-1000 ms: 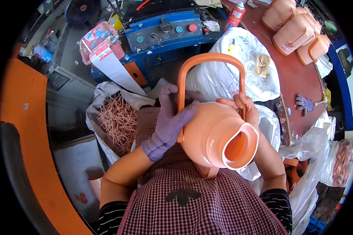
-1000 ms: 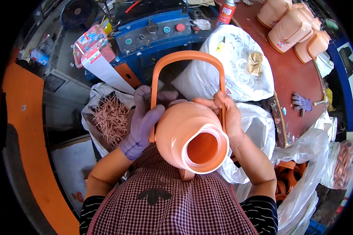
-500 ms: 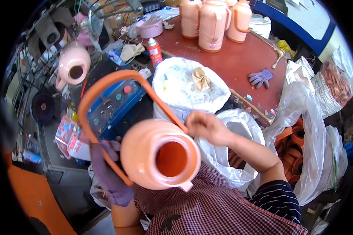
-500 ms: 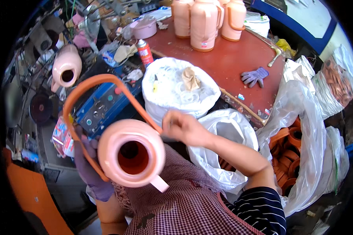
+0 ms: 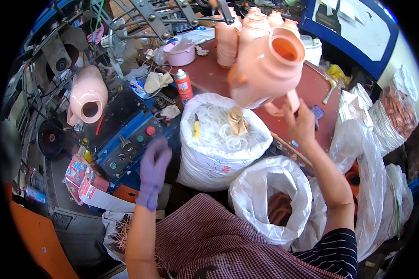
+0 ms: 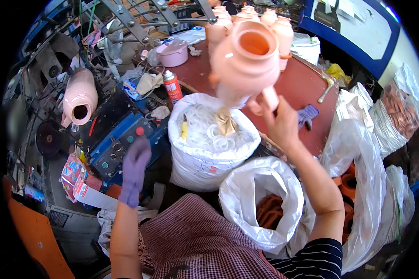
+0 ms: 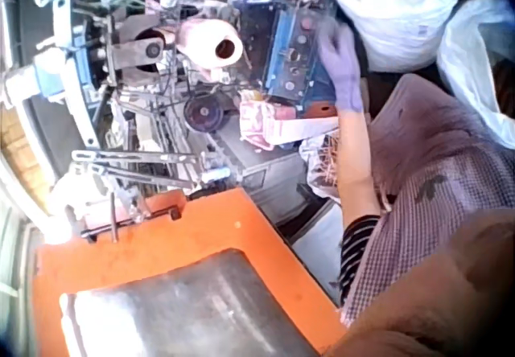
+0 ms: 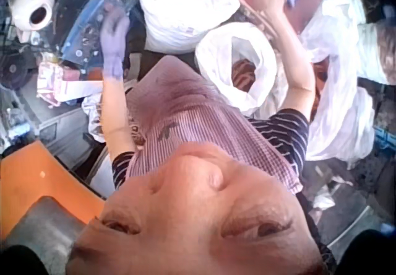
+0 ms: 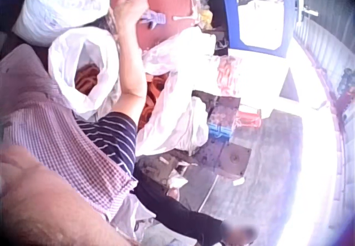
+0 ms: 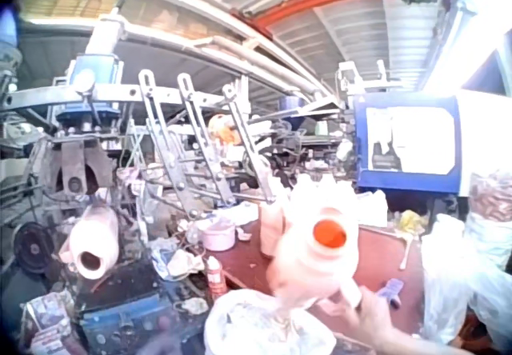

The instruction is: The person assembles pink plastic pitchers by inserting handles, applying labels, and inserting straws. They retrieve parts from nearby bags and place finished units on a table.

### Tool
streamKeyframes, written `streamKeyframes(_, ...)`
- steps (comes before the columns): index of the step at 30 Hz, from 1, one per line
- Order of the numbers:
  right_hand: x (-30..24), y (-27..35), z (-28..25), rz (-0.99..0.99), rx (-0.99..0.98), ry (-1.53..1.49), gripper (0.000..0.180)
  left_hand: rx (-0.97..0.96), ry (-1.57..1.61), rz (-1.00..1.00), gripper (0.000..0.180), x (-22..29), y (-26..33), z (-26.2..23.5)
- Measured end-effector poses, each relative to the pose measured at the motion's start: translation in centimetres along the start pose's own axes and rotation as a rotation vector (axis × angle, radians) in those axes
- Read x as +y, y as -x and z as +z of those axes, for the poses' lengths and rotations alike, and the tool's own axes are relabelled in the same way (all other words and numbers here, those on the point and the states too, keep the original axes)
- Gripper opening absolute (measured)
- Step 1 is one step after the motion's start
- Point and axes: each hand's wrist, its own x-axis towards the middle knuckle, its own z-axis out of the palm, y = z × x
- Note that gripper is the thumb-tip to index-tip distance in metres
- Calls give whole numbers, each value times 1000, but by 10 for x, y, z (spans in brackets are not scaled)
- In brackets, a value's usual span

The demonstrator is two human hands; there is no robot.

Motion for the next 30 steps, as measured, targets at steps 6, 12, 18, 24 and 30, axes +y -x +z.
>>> streamKeyframes(6, 107, -94, 71, 27, -5, 339, 38, 304, 89, -396, 26, -157, 113, -125)
streamKeyframes(12, 158, -193, 188, -272, -412, 1233, 11, 769, -352, -559, 32, -205, 351, -229)
streamKeyframes(18, 144, -195, 233, -296, -366, 518, 12, 1242, -619, -1117, 35, -164, 536, -237)
streamKeyframes(24, 46, -187, 317, -383, -439, 275, 14, 1357, -674, -1509, 38, -214, 698, -173)
streamKeyframes(30, 2, -143, 312, -376, -496, 209, 16, 1142, -754, -1558, 41, -238, 729, -221)
